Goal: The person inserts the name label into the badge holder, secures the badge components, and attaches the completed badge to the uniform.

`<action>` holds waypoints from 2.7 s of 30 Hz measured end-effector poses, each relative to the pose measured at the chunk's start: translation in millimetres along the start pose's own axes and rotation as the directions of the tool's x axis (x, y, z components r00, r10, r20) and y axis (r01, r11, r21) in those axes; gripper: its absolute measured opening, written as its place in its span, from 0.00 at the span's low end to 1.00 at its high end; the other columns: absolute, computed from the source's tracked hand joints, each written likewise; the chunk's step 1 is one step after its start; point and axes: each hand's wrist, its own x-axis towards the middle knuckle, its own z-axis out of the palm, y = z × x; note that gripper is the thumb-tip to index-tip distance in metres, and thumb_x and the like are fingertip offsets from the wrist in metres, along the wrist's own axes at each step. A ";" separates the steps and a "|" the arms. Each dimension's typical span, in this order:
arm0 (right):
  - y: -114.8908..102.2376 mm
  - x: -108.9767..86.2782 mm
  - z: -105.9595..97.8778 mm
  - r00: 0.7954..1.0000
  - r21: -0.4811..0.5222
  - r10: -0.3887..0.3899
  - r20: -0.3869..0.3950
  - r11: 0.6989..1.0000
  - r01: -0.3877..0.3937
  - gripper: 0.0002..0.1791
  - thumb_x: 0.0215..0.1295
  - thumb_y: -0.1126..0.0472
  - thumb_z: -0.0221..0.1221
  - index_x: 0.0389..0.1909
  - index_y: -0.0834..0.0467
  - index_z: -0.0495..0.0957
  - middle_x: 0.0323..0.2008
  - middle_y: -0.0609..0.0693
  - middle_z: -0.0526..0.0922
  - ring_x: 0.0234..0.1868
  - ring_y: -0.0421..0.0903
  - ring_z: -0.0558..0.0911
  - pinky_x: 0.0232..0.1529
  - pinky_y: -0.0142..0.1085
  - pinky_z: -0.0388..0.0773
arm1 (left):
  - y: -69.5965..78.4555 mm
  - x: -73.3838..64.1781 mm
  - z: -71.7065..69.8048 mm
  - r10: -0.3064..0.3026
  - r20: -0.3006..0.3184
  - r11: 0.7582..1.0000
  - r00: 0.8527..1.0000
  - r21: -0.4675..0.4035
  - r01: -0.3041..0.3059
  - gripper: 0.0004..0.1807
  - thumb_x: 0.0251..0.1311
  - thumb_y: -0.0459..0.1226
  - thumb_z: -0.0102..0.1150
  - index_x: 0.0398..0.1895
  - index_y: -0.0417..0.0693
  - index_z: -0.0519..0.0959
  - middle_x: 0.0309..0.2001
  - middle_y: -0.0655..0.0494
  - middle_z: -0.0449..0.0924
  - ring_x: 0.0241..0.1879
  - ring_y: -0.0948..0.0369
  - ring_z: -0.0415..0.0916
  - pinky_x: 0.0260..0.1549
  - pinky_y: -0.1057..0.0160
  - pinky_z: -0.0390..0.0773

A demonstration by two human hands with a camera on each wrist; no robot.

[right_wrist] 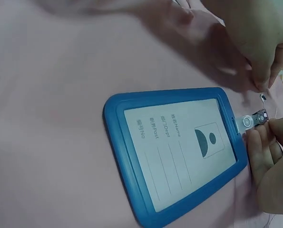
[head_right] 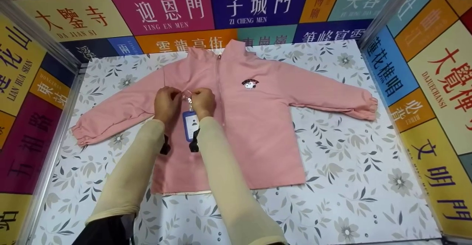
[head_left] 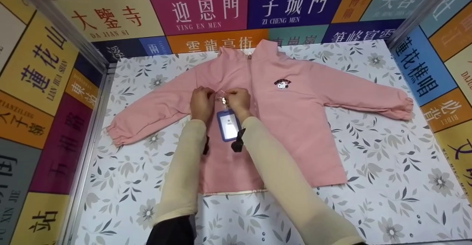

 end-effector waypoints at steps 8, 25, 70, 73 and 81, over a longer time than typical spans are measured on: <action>0.1 7.1 1.0 0.994 0.047 0.094 0.052 0.994 -0.096 0.08 0.57 0.67 0.64 0.35 0.60 0.89 0.22 0.48 0.85 0.15 0.34 0.75 0.19 0.25 0.73 | -6.2 -3.5 6.8 -0.019 -0.020 0.997 1.000 -0.080 0.017 0.07 0.64 0.33 0.60 0.37 0.40 0.86 0.37 0.46 0.83 0.42 0.50 0.77 0.49 0.54 0.75; -0.9 14.0 3.5 0.988 0.079 0.117 0.099 0.989 -0.125 0.08 0.54 0.69 0.63 0.34 0.62 0.89 0.16 0.45 0.79 0.16 0.37 0.77 0.17 0.24 0.73 | -12.3 -2.4 9.9 0.000 -0.050 0.980 0.999 -0.199 -0.010 0.07 0.60 0.29 0.63 0.38 0.41 0.89 0.38 0.44 0.85 0.44 0.47 0.77 0.50 0.54 0.73; -9.0 15.6 7.6 0.992 0.124 0.071 0.108 0.989 -0.085 0.08 0.58 0.71 0.61 0.34 0.64 0.88 0.17 0.43 0.78 0.17 0.36 0.75 0.21 0.25 0.72 | -12.2 2.3 7.6 0.028 0.009 0.969 1.000 -0.245 -0.025 0.08 0.58 0.26 0.62 0.38 0.38 0.88 0.36 0.42 0.85 0.43 0.48 0.77 0.50 0.53 0.70; -6.9 15.5 6.7 0.989 0.171 0.061 0.132 0.982 -0.083 0.08 0.58 0.73 0.61 0.35 0.67 0.87 0.19 0.46 0.79 0.19 0.39 0.76 0.21 0.26 0.73 | -13.3 2.2 9.0 0.003 0.019 0.969 1.000 -0.247 0.001 0.07 0.58 0.28 0.64 0.37 0.38 0.88 0.38 0.42 0.85 0.43 0.48 0.77 0.51 0.53 0.70; -1.6 13.8 7.5 0.987 0.231 0.045 0.157 0.969 -0.081 0.10 0.59 0.75 0.59 0.39 0.69 0.86 0.25 0.50 0.83 0.20 0.39 0.78 0.23 0.26 0.75 | -15.2 2.4 5.6 -0.080 0.086 0.966 0.993 -0.241 0.099 0.07 0.61 0.34 0.64 0.36 0.41 0.89 0.39 0.45 0.87 0.43 0.52 0.81 0.51 0.56 0.75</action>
